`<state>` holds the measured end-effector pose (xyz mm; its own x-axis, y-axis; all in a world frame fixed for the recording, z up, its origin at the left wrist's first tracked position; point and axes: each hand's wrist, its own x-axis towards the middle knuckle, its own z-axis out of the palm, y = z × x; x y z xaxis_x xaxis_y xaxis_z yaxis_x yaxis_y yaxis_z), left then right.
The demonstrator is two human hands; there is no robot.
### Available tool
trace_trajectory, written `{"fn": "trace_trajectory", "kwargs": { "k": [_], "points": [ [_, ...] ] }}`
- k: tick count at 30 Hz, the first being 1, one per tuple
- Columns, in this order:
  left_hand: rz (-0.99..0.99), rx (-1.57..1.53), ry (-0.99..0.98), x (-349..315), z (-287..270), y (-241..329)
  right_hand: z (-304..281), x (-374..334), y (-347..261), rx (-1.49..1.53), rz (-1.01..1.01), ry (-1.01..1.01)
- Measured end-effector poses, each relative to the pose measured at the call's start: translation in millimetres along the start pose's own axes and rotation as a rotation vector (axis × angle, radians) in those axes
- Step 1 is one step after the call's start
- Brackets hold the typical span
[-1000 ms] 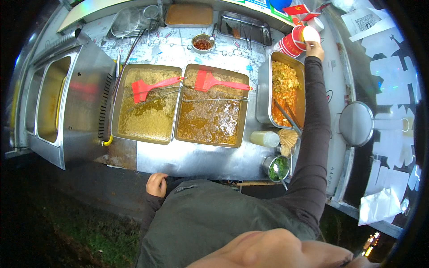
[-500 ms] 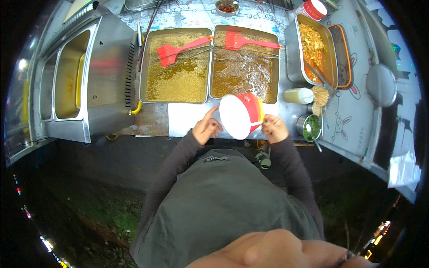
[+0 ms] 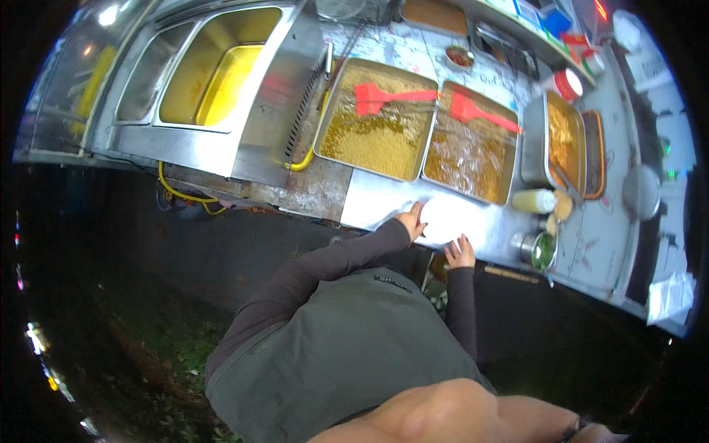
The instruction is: The person uses chopsticks to turn dark food items in a hot oil pan, then uses a strainer to lift them out and place them into a paper cup. They add sauce from a squeeze bottle and hand the cup to a customer.
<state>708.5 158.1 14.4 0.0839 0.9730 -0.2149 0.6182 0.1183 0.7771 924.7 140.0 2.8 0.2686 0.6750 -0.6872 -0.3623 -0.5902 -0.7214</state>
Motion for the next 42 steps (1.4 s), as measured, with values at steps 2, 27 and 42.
{"fn": "trace_trajectory", "kwargs": {
  "k": [2, 27, 42],
  "points": [
    [0.046, -0.056, -0.005, -9.2, -18.8, -9.1, 14.4, 0.3, -30.5, -0.178, -0.306, 0.096],
    [-0.452, -0.718, 0.607, -261.5, -253.4, -225.6, 637.7, 152.9, -104.5, -1.264, -1.036, -0.109],
    [-0.501, -0.729, 0.509, -238.7, -294.3, -279.0, 648.1, 144.2, -111.3, -1.706, -0.414, -0.195]
  ]
}}
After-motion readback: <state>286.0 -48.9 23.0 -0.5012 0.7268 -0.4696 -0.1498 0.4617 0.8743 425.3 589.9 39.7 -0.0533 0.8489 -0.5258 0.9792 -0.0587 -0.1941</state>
